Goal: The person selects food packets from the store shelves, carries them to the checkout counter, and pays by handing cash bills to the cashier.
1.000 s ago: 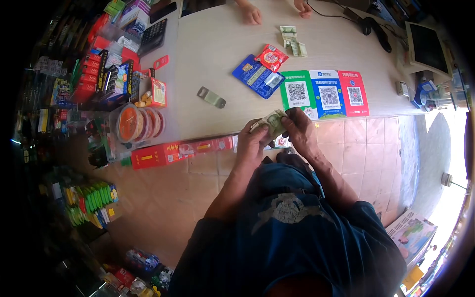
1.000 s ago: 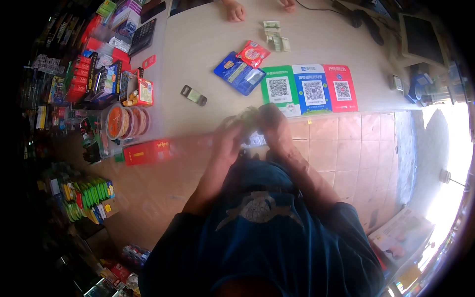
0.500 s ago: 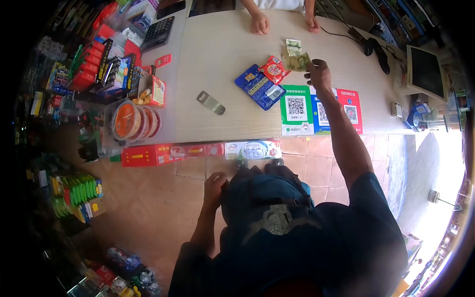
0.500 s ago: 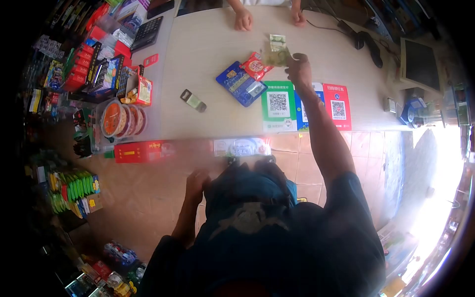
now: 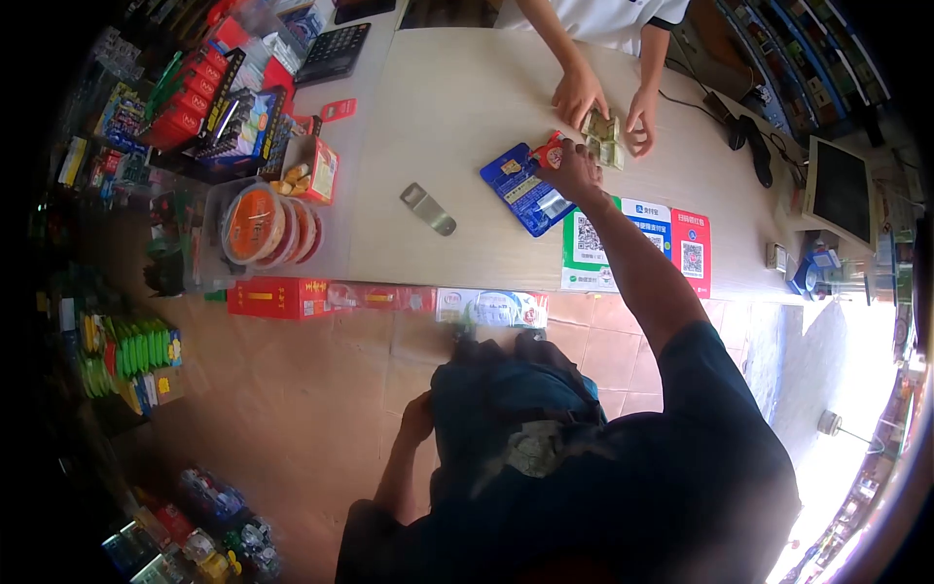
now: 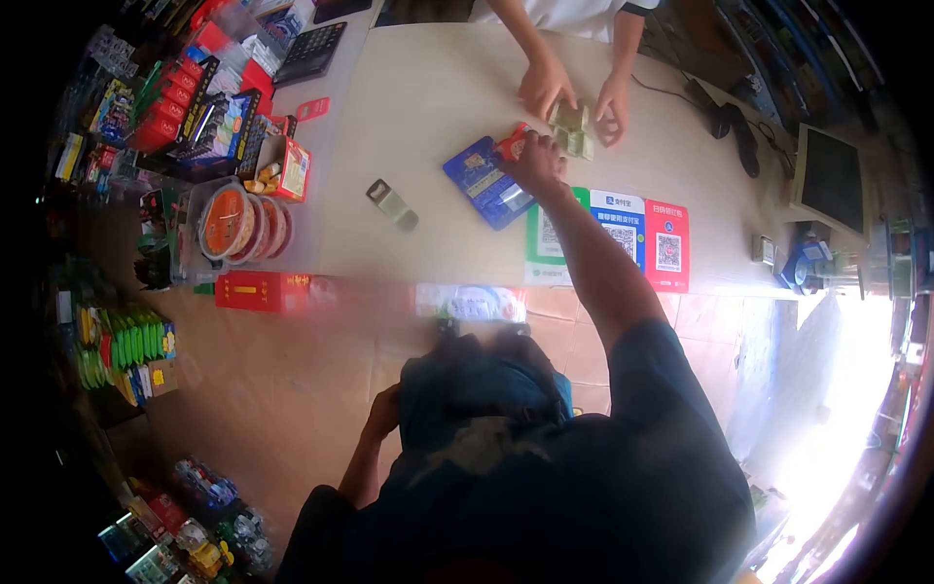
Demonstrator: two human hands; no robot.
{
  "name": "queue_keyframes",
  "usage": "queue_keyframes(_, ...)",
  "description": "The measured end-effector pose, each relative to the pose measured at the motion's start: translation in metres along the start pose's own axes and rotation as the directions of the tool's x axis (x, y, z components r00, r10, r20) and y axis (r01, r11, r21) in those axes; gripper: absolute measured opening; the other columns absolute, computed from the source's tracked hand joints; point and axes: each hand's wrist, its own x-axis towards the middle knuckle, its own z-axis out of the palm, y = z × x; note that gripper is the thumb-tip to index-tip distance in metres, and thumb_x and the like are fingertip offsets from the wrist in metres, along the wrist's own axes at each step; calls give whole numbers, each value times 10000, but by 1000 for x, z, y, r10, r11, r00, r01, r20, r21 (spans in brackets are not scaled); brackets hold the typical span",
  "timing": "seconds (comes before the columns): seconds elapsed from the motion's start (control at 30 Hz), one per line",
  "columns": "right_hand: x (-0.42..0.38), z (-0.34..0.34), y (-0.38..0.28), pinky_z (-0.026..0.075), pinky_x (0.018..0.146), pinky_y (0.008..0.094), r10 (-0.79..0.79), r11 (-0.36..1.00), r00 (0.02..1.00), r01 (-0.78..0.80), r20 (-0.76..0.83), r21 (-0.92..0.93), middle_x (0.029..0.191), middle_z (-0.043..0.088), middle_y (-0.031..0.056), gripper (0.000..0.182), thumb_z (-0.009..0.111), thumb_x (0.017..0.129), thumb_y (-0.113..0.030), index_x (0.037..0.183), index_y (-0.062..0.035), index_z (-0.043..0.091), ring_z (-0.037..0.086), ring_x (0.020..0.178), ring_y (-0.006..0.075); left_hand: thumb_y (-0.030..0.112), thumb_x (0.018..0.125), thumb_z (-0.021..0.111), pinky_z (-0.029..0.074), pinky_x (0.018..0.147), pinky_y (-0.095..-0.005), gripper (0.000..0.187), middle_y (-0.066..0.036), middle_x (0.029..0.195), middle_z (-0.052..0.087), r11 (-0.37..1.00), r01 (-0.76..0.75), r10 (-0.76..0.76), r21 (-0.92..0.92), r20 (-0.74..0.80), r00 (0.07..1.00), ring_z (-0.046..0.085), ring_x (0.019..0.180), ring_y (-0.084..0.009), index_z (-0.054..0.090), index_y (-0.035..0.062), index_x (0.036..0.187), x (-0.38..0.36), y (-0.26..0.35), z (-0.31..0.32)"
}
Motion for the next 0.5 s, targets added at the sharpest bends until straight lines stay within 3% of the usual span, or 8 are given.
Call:
queue_keyframes(0.07,2,-6,-7,372,981,463,-1,999,1000,2,22,-39,1249,452,241,801,732,678,-439,1291,-38,407,430,1215,351,88,861,506,507,680,-343,194,-167,844,654,990,140,-140,-16,-24,990,646,801,-290,637,3,976,1,-14,3)
queue_keyframes(0.17,19,2,5,422,929,445,-83,986,995,91,61,-138,1166,516,244,679,672,733,-442,1231,-33,458,498,1137,367,98,847,513,505,735,-366,196,-171,896,658,944,133,-103,303,-112,988,643,826,-303,645,1,955,3,-2,-7)
queue_keyframes(0.2,20,-1,3,425,926,436,-115,976,988,131,101,-171,1165,517,240,653,650,756,-453,1223,-34,466,503,1130,366,96,837,516,506,742,-361,198,-173,911,658,946,325,-318,10,-181,931,642,838,-303,647,0,950,6,3,-6)
queue_keyframes(0.27,19,-5,-1,446,900,433,-137,971,988,149,74,-189,1097,560,236,570,591,787,-435,1195,-46,509,555,1061,359,91,818,521,509,756,-351,201,-177,940,656,629,538,-702,-561,-110,704,638,860,-304,651,-2,941,12,12,-2)
queue_keyframes(0.33,21,-7,4,447,899,437,-118,987,992,123,53,-106,1097,563,237,567,570,791,-450,1195,-54,521,557,1061,351,81,819,519,508,755,-323,197,-165,923,656,932,312,-350,-186,-226,909,641,850,-270,654,9,943,5,-8,4)
queue_keyframes(0.37,17,-9,6,447,902,428,-158,980,985,166,73,-114,1101,572,217,527,548,813,-434,1194,-70,537,569,1044,349,76,819,518,507,754,-309,196,-159,914,656,988,151,-142,26,-217,966,643,844,-254,656,15,945,0,-22,7)
queue_keyframes(0.43,-4,-13,-2,435,916,432,-262,959,954,274,144,-74,1157,545,212,523,527,829,-426,1222,-81,519,537,1094,345,68,844,505,505,759,-301,203,-143,903,658,966,173,-201,-193,-140,969,639,842,-229,641,-1,978,-11,-42,5)
queue_keyframes(0.5,-31,-8,-5,433,916,437,-446,879,889,457,104,-135,1196,518,214,520,566,822,-407,1247,-114,503,511,1121,346,64,867,496,509,755,-304,214,-132,901,657,745,292,-345,-601,28,938,636,840,-214,619,-20,1020,-12,-44,1)
